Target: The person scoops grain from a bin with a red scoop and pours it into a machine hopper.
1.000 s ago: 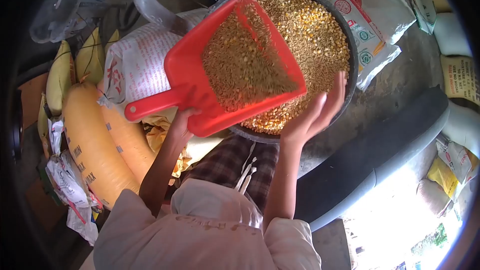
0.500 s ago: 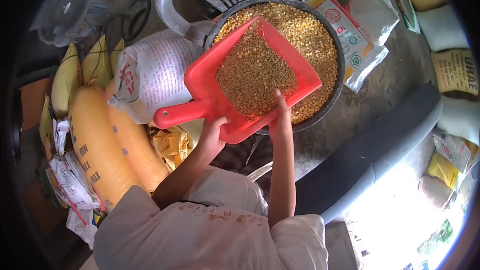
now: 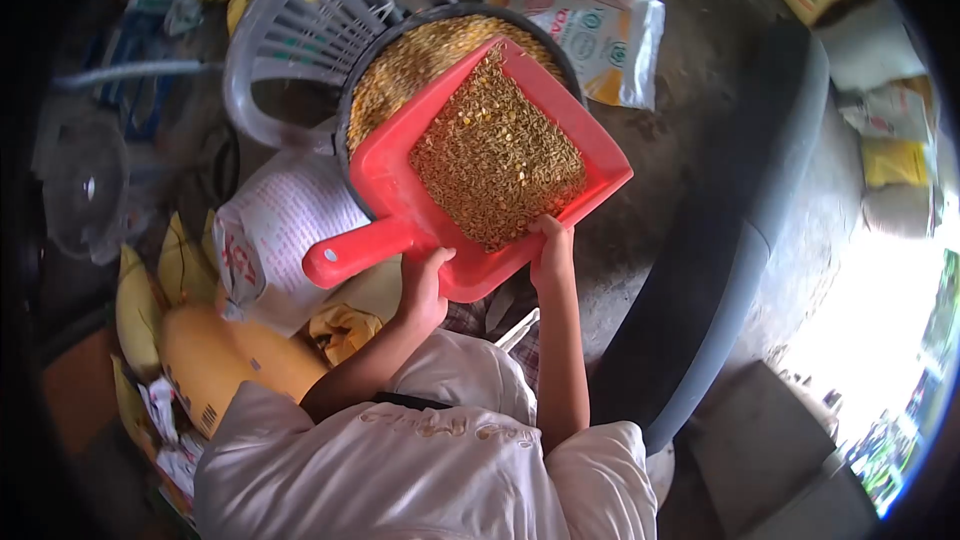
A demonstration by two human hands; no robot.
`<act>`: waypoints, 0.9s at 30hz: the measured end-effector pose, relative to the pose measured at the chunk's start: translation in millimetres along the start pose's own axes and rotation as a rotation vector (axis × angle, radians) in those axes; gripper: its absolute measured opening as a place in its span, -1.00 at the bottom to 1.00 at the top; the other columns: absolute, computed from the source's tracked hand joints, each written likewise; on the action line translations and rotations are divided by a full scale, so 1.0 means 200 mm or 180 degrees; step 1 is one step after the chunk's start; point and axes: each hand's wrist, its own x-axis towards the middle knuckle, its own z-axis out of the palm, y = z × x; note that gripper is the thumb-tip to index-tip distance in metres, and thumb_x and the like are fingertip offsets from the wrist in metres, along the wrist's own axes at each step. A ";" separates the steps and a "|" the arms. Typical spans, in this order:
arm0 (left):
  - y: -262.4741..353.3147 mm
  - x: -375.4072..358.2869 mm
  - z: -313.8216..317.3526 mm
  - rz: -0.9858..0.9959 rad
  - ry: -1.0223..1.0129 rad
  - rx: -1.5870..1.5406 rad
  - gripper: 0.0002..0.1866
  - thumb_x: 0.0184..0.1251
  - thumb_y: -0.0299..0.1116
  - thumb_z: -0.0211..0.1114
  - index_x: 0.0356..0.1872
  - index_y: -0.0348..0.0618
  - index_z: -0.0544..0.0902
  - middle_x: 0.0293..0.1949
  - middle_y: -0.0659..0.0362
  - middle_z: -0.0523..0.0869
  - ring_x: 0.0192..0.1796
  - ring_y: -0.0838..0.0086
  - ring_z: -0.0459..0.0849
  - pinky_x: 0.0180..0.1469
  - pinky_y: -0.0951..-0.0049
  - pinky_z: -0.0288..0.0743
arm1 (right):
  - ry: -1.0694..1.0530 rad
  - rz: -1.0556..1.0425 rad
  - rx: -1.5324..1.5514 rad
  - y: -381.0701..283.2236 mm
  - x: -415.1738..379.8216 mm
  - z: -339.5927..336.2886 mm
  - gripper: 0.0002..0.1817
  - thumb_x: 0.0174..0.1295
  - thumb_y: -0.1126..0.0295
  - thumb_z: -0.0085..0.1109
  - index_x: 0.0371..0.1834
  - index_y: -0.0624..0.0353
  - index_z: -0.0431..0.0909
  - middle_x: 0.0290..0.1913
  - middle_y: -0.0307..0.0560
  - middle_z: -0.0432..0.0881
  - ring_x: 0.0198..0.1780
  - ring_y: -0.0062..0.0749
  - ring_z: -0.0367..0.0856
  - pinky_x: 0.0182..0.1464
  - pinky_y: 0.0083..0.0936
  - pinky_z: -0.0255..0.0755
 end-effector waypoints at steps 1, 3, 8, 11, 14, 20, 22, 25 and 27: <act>-0.03 0.00 0.00 0.0037 -0.0069 0.0179 -0.63 -0.11 -0.60 0.13 -0.19 -0.13 0.34 -0.26 0.25 0.42 -0.17 0.50 0.40 -0.07 0.49 0.28 | 0.0064 -0.0101 0.0116 -0.01 -0.01 -0.02 -0.56 -0.28 0.60 -0.14 -0.17 0.28 0.24 -0.30 -0.10 0.39 -0.27 -0.35 0.41 -0.24 -0.50 0.37; -0.07 -0.06 0.04 0.0222 -0.0418 0.0691 -0.64 -0.03 -0.51 0.14 -0.13 -0.15 0.33 -0.20 0.23 0.42 -0.12 0.52 0.39 -0.02 0.52 0.24 | 0.0189 -0.0117 0.0305 -0.11 -0.08 -0.08 -0.58 -0.27 0.59 -0.14 -0.19 0.28 0.25 -0.31 -0.10 0.39 -0.27 -0.35 0.41 -0.23 -0.49 0.38; -0.19 -0.14 -0.10 0.0553 -0.1931 0.0805 -0.44 0.17 -0.12 0.01 0.13 -0.18 0.12 -0.06 0.15 0.36 -0.06 0.47 0.39 0.00 0.43 0.30 | 0.0774 -0.0313 0.0758 -0.27 -0.32 -0.32 -0.66 -0.24 0.53 -0.14 -0.28 0.32 0.31 -0.35 -0.11 0.42 -0.27 -0.33 0.42 -0.20 -0.47 0.37; -0.14 -0.05 -0.15 0.0866 -0.2403 0.1723 -0.36 0.19 -0.04 -0.07 0.21 -0.14 -0.03 0.07 0.08 0.29 0.05 0.35 0.35 0.00 0.28 0.33 | 0.0751 -0.0500 0.0913 -0.39 -0.52 -0.56 -0.74 -0.22 0.49 -0.13 -0.37 0.30 0.37 -0.37 -0.11 0.46 -0.31 -0.35 0.45 -0.22 -0.50 0.37; -0.02 0.03 0.05 -0.0180 -0.2398 0.1362 -0.32 0.18 0.05 -0.11 0.22 -0.12 -0.06 0.05 0.09 0.33 0.04 0.33 0.36 -0.01 0.29 0.34 | 0.0901 -0.0745 0.1047 -0.45 -0.73 -0.79 -0.75 -0.21 0.47 -0.13 -0.39 0.29 0.38 -0.39 -0.11 0.47 -0.34 -0.36 0.46 -0.25 -0.51 0.39; -0.11 -0.21 0.69 -0.1221 -0.3677 0.2112 -0.36 0.14 0.01 0.00 0.15 -0.16 0.12 -0.01 0.16 0.37 -0.01 0.44 0.38 0.01 0.46 0.29 | 0.1331 -0.0898 0.1292 -0.46 -1.07 -1.02 -0.76 -0.19 0.44 -0.12 -0.39 0.29 0.37 -0.42 -0.13 0.47 -0.38 -0.39 0.47 -0.28 -0.50 0.40; -0.19 -0.22 0.74 -0.1713 -0.3795 0.2084 -0.43 0.10 -0.16 0.06 0.11 -0.20 0.19 -0.06 0.17 0.38 -0.05 0.49 0.40 0.02 0.51 0.26 | 0.1465 -0.0937 0.1252 -0.41 -1.12 -1.06 -0.76 -0.18 0.42 -0.10 -0.39 0.26 0.37 -0.41 -0.15 0.45 -0.38 -0.42 0.45 -0.30 -0.51 0.39; -0.38 -0.45 0.81 -0.1784 -0.4180 0.2926 -0.41 -0.15 -0.55 0.06 0.07 -0.23 0.22 -0.14 0.17 0.42 -0.13 0.52 0.43 -0.09 0.51 0.35 | 0.1845 -0.1258 0.1318 -0.34 -1.30 -1.27 -0.75 -0.19 0.38 -0.06 -0.38 0.20 0.37 -0.42 -0.19 0.42 -0.38 -0.46 0.41 -0.35 -0.56 0.35; -0.51 -0.54 0.81 -0.1842 -0.4289 0.3169 -0.40 -0.17 -0.59 0.06 0.07 -0.23 0.23 -0.16 0.17 0.43 -0.16 0.52 0.45 -0.13 0.53 0.37 | 0.1996 -0.1198 0.1404 -0.29 -1.41 -1.44 -0.75 -0.20 0.36 -0.04 -0.37 0.18 0.36 -0.43 -0.21 0.40 -0.39 -0.47 0.40 -0.37 -0.57 0.33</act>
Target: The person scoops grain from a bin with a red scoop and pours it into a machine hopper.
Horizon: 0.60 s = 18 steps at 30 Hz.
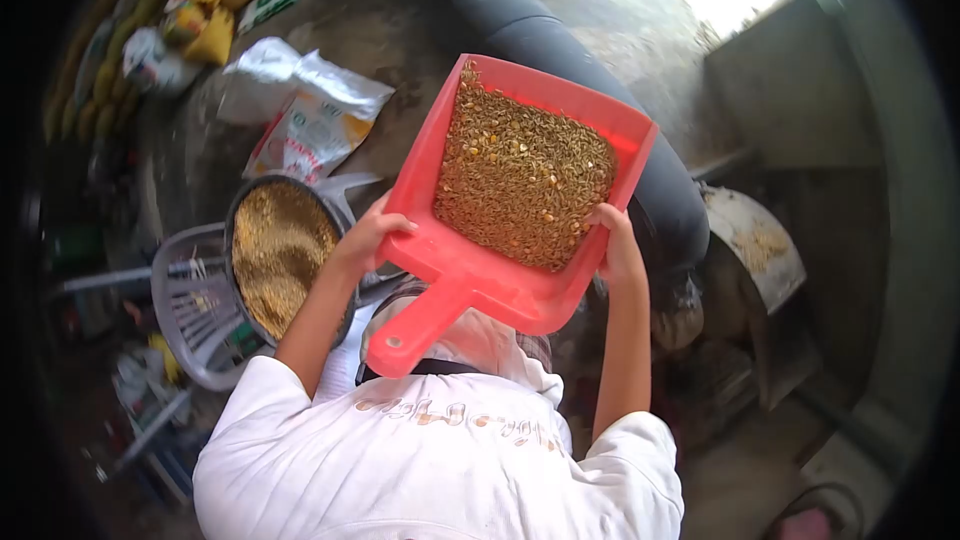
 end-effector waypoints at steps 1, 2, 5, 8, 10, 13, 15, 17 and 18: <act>-0.01 0.03 0.06 -0.0093 -0.0018 0.0089 -0.39 -0.20 -0.62 0.05 0.06 -0.24 0.23 -0.18 0.17 0.45 -0.19 0.53 0.46 -0.17 0.54 0.39 | 0.0099 0.0098 -0.0074 -0.04 -0.03 -0.04 -0.74 -0.21 0.34 -0.02 -0.37 0.15 0.36 -0.44 -0.22 0.39 -0.39 -0.49 0.38 -0.38 -0.58 0.31; -0.05 0.06 -0.03 -0.0145 -0.0062 0.0082 -0.37 -0.26 -0.66 -0.01 0.06 -0.23 0.23 -0.22 0.18 0.46 -0.27 0.54 0.48 -0.19 0.56 0.42 | 0.0182 0.0099 0.0035 0.07 -0.02 0.03 -0.69 -0.20 0.27 0.03 -0.33 0.14 0.36 -0.44 -0.22 0.39 -0.39 -0.50 0.39 -0.38 -0.56 0.30; -0.04 0.11 0.21 -0.0385 -0.0302 0.0055 -0.36 -0.27 -0.68 -0.04 0.06 -0.21 0.23 -0.23 0.18 0.45 -0.28 0.53 0.48 -0.18 0.54 0.42 | 0.0740 -0.0399 0.0205 -0.09 -0.27 -0.02 -0.65 -0.16 0.23 0.06 -0.29 0.15 0.37 -0.40 -0.22 0.41 -0.35 -0.49 0.40 -0.33 -0.56 0.31; -0.03 0.17 0.37 -0.0636 -0.0594 0.0112 -0.34 -0.29 -0.70 -0.06 0.06 -0.20 0.24 -0.18 0.17 0.45 -0.21 0.52 0.48 -0.15 0.54 0.40 | 0.0861 -0.0968 0.0641 -0.07 -0.40 -0.12 -0.59 -0.02 0.23 -0.02 -0.11 0.20 0.33 -0.21 -0.16 0.43 -0.15 -0.46 0.39 -0.10 -0.56 0.26; -0.20 0.38 0.19 -0.0646 -0.0612 0.0312 -0.34 -0.29 -0.71 -0.08 0.07 -0.20 0.24 -0.16 0.17 0.45 -0.18 0.52 0.46 -0.13 0.56 0.37 | 0.0759 -0.1545 0.1171 0.31 -0.12 -0.23 -0.53 0.09 0.21 -0.14 0.04 0.25 0.23 -0.02 -0.11 0.36 0.04 -0.43 0.30 0.09 -0.51 0.12; -0.15 0.40 0.32 -0.0838 -0.0935 0.0553 -0.34 -0.28 -0.71 -0.08 0.07 -0.20 0.24 -0.16 0.17 0.45 -0.18 0.52 0.46 -0.13 0.56 0.37 | 0.1225 -0.2113 0.1930 0.49 -0.27 -0.26 -0.48 0.10 0.18 -0.16 0.08 0.28 0.17 0.05 -0.10 0.30 0.11 -0.40 0.22 0.14 -0.48 0.06; -0.19 0.50 0.32 -0.1053 -0.1112 0.0770 -0.34 -0.28 -0.72 -0.07 0.07 -0.18 0.22 -0.12 0.16 0.42 -0.12 0.47 0.46 -0.11 0.50 0.41 | 0.1563 -0.2414 0.2324 0.63 -0.33 -0.17 -0.42 0.10 0.12 -0.16 0.11 0.29 0.12 0.09 -0.07 0.25 0.15 -0.35 0.18 0.16 -0.45 0.01; -0.38 0.84 -0.06 -0.1123 -0.0963 0.0795 -0.35 -0.27 -0.72 -0.07 0.06 -0.18 0.23 -0.12 0.15 0.41 -0.11 0.47 0.45 -0.11 0.50 0.41 | 0.1711 -0.2599 0.2837 1.06 0.11 0.00 -0.37 0.10 0.06 -0.16 0.14 0.30 0.08 0.12 -0.05 0.21 0.18 -0.30 0.13 0.19 -0.43 -0.03; -0.39 0.87 0.04 -0.1203 -0.1078 0.0869 -0.35 -0.27 -0.72 -0.07 0.06 -0.18 0.23 -0.12 0.15 0.41 -0.11 0.47 0.45 -0.11 0.50 0.41 | 0.2244 -0.3057 0.1785 1.06 0.08 0.00 -0.29 0.08 -0.03 -0.17 0.16 0.30 0.03 0.15 -0.02 0.15 0.20 -0.26 0.10 0.20 -0.41 -0.06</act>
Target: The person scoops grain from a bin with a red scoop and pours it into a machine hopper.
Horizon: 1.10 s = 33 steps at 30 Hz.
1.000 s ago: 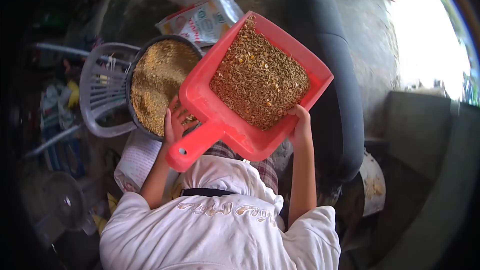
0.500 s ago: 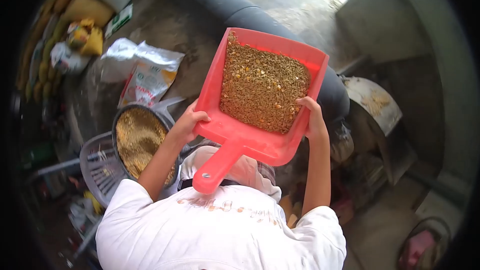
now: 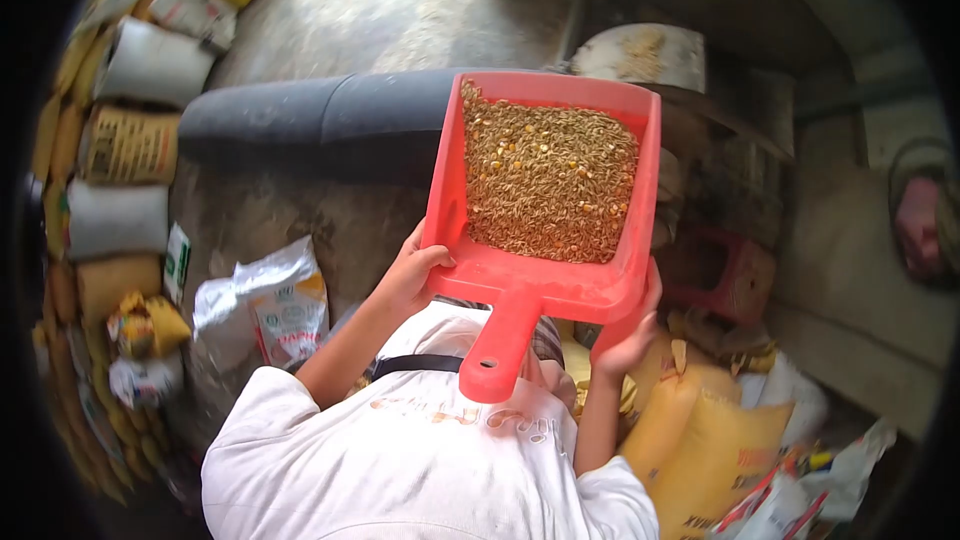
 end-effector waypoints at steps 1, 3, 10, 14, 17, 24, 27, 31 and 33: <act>0.01 0.05 0.03 -0.0066 -0.0025 -0.0001 -0.35 -0.25 -0.72 -0.08 0.07 -0.18 0.23 -0.12 0.16 0.41 -0.14 0.49 0.45 -0.14 0.53 0.40 | -0.0152 -0.0755 -0.0900 0.01 -0.03 0.00 -0.22 0.06 -0.11 -0.18 0.17 0.31 -0.01 0.18 0.02 0.10 0.22 -0.22 0.06 0.22 -0.39 -0.09; -0.01 0.15 0.04 -0.0181 -0.0110 0.0047 -0.35 -0.23 -0.72 -0.09 0.08 -0.17 0.24 -0.12 0.17 0.41 -0.17 0.51 0.44 -0.17 0.56 0.39 | 0.0031 -0.0966 -0.1509 0.03 -0.08 0.06 -0.05 -0.07 -0.24 -0.09 0.19 0.31 -0.09 0.21 0.11 0.01 0.24 -0.14 0.00 0.23 -0.31 -0.15; -0.11 0.54 -0.03 -0.0436 -0.0245 0.0303 -0.41 -0.15 -0.71 -0.08 0.06 -0.16 0.21 -0.13 0.15 0.41 -0.18 0.47 0.46 -0.20 0.54 0.43 | 0.0010 -0.2168 -0.4225 0.35 0.07 0.23 -0.20 -0.12 0.12 0.21 0.13 0.27 0.04 0.12 0.18 0.13 0.22 0.01 0.00 0.21 -0.09 -0.17; -0.18 0.86 0.00 -0.0348 -0.0251 0.0413 -0.41 -0.15 -0.72 -0.09 0.07 -0.15 0.20 -0.11 0.14 0.40 -0.16 0.46 0.46 -0.18 0.52 0.43 | 0.0204 -0.1945 -0.2380 0.60 0.36 0.21 -0.54 -0.29 0.51 0.28 -0.25 0.19 0.29 -0.31 -0.03 0.45 -0.12 -0.12 0.45 0.03 -0.19 0.23; -0.33 1.09 0.29 -0.0504 -0.0496 0.0198 -0.39 -0.14 -0.70 -0.08 0.09 -0.12 0.18 -0.09 0.15 0.38 -0.10 0.43 0.45 -0.13 0.49 0.42 | 0.0009 -0.2275 -0.2355 0.47 0.69 0.00 -0.71 -0.16 0.57 0.15 -0.38 0.21 0.25 -0.43 -0.10 0.42 -0.35 -0.36 0.46 -0.14 -0.40 0.34; -0.44 1.35 0.75 -0.0443 -0.0479 0.0177 -0.44 -0.10 -0.71 -0.12 0.06 -0.16 0.19 -0.07 0.12 0.39 -0.05 0.41 0.45 -0.10 0.44 0.43 | 0.0349 -0.2732 -0.2781 0.31 1.16 -0.26 -0.73 -0.16 0.59 0.13 -0.46 0.20 0.21 -0.58 -0.19 0.35 -0.56 -0.47 0.36 -0.39 -0.60 0.31; -0.46 1.45 0.87 -0.0348 -0.0337 0.0362 -0.43 -0.09 -0.71 -0.13 0.08 -0.14 0.18 -0.07 0.12 0.38 -0.05 0.40 0.45 -0.10 0.43 0.44 | 0.0400 -0.2692 -0.2940 0.29 1.29 -0.32 -0.73 -0.14 0.59 0.12 -0.46 0.19 0.19 -0.56 -0.20 0.33 -0.56 -0.49 0.34 -0.35 -0.60 0.30; -0.47 1.57 0.95 -0.0486 -0.0498 0.0358 -0.40 -0.08 -0.71 -0.13 0.12 -0.13 0.14 -0.03 0.10 0.36 -0.02 0.37 0.44 -0.03 0.42 0.41 | 0.0524 -0.2485 -0.2199 0.31 1.42 -0.39 -0.75 -0.14 0.61 0.10 -0.48 0.18 0.20 -0.51 -0.19 0.31 -0.51 -0.53 0.31 -0.38 -0.58 0.28; -0.50 1.64 0.99 -0.0447 -0.0476 0.0421 -0.40 -0.08 -0.71 -0.13 0.12 -0.13 0.14 -0.03 0.10 0.36 -0.01 0.36 0.43 -0.02 0.42 0.40 | 0.0604 -0.2518 -0.2085 0.31 1.50 -0.41 -0.76 -0.15 0.62 0.09 -0.50 0.18 0.21 -0.51 -0.19 0.31 -0.51 -0.53 0.32 -0.42 -0.57 0.28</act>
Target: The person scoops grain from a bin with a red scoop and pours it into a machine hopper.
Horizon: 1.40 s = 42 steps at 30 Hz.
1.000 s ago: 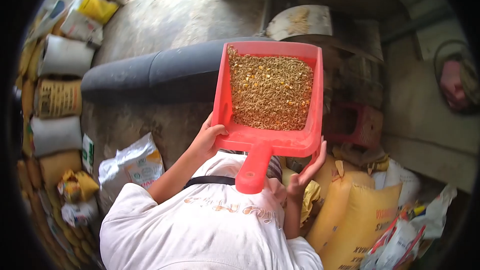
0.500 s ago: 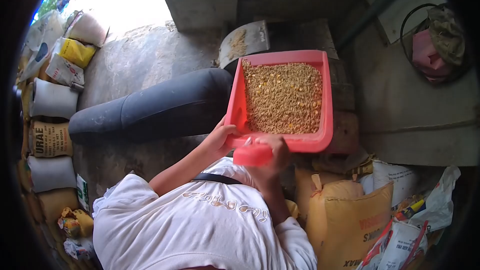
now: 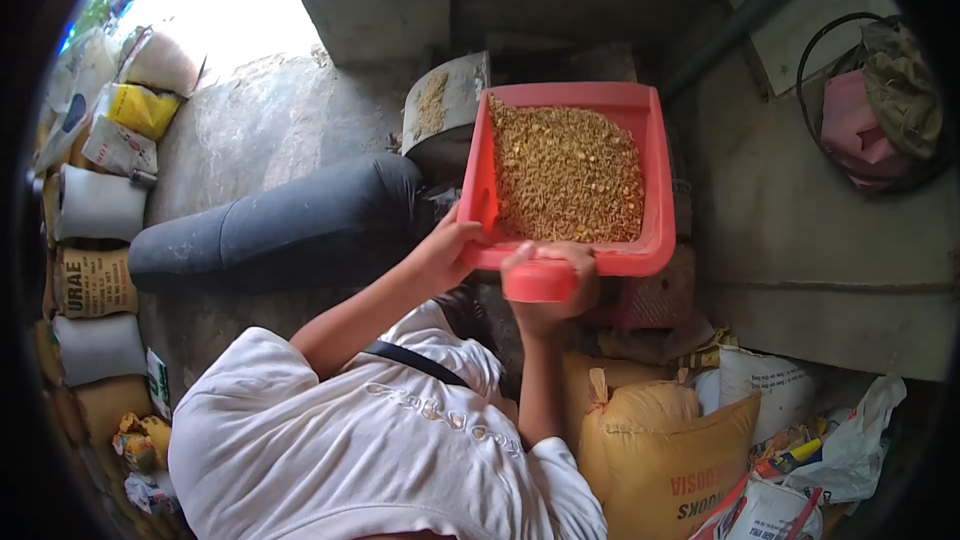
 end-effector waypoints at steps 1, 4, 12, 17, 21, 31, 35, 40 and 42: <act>0.01 0.06 0.02 0.0044 -0.0021 0.0054 -0.39 -0.09 -0.71 -0.13 0.12 -0.13 0.13 -0.04 0.11 0.36 0.00 0.36 0.42 0.00 0.42 0.39 | 0.0091 0.0038 -0.0048 0.04 0.04 -0.01 -0.75 -0.17 0.63 0.09 -0.48 0.19 0.21 -0.52 -0.19 0.33 -0.53 -0.52 0.33 -0.43 -0.56 0.28; 0.00 0.25 0.07 -0.0058 -0.0336 -0.0157 -0.39 -0.09 -0.70 -0.12 0.12 -0.13 0.13 -0.05 0.12 0.37 0.00 0.36 0.42 0.00 0.42 0.38 | -0.0168 -0.0281 -0.0376 0.16 0.14 0.02 -0.77 -0.18 0.63 0.09 -0.49 0.20 0.23 -0.55 -0.19 0.34 -0.55 -0.51 0.33 -0.45 -0.55 0.27; 0.06 0.66 0.14 -0.0202 -0.0212 -0.0476 -0.37 -0.12 -0.73 -0.14 0.12 -0.11 0.14 -0.06 0.12 0.36 -0.03 0.33 0.44 0.00 0.36 0.39 | -0.0285 -0.0046 -0.0270 0.48 0.34 0.18 -0.81 -0.18 0.63 0.08 -0.55 0.21 0.25 -0.58 -0.21 0.32 -0.53 -0.51 0.31 -0.42 -0.59 0.28; 0.04 0.78 0.14 -0.0168 -0.0148 -0.0748 -0.36 -0.17 -0.75 -0.08 0.08 -0.10 0.16 -0.10 0.14 0.35 -0.07 0.35 0.41 -0.09 0.41 0.43 | -0.0435 -0.0045 -0.0402 0.58 0.42 0.21 -0.81 -0.18 0.62 0.09 -0.56 0.22 0.26 -0.58 -0.18 0.37 -0.56 -0.53 0.36 -0.42 -0.60 0.33; 0.00 0.80 0.17 -0.0251 0.0111 -0.0822 -0.34 -0.15 -0.75 -0.10 0.11 -0.08 0.12 -0.07 0.12 0.33 -0.05 0.33 0.42 -0.06 0.37 0.42 | -0.0498 0.0223 -0.0499 0.73 0.43 0.19 -0.72 -0.24 0.59 0.15 -0.50 0.20 0.22 -0.62 -0.17 0.35 -0.62 -0.40 0.34 -0.49 -0.52 0.30; -0.06 0.86 0.23 -0.0043 0.0384 -0.0979 -0.33 -0.12 -0.72 -0.09 0.15 -0.02 0.10 -0.10 0.12 0.32 -0.08 0.35 0.44 -0.09 0.36 0.43 | -0.0839 0.0005 -0.0207 0.84 0.50 0.18 -0.75 -0.24 0.58 0.14 -0.52 0.22 0.24 -0.61 -0.17 0.36 -0.59 -0.44 0.37 -0.47 -0.56 0.31; -0.08 0.87 0.22 0.0062 0.0177 -0.1342 -0.32 -0.13 -0.72 -0.06 0.15 -0.02 0.10 -0.11 0.14 0.31 -0.09 0.38 0.43 -0.11 0.39 0.43 | -0.0966 -0.0137 -0.0354 0.84 0.51 0.19 -0.76 -0.23 0.60 0.11 -0.51 0.21 0.24 -0.60 -0.17 0.37 -0.59 -0.45 0.37 -0.49 -0.55 0.32; -0.06 0.82 0.24 0.0055 0.0427 -0.1091 -0.31 -0.14 -0.73 -0.06 0.15 -0.02 0.10 -0.12 0.14 0.31 -0.10 0.38 0.43 -0.11 0.39 0.43 | -0.0837 -0.0331 -0.0094 0.79 0.53 0.18 -0.75 -0.24 0.60 0.11 -0.51 0.20 0.23 -0.60 -0.19 0.37 -0.61 -0.46 0.36 -0.49 -0.57 0.32; -0.06 0.83 0.24 0.0077 0.0373 -0.1138 -0.31 -0.14 -0.73 -0.06 0.15 -0.02 0.10 -0.13 0.14 0.31 -0.11 0.38 0.43 -0.12 0.40 0.43 | -0.0777 -0.0317 -0.0080 0.80 0.52 0.18 -0.75 -0.24 0.60 0.11 -0.52 0.20 0.23 -0.60 -0.20 0.36 -0.61 -0.47 0.36 -0.49 -0.58 0.31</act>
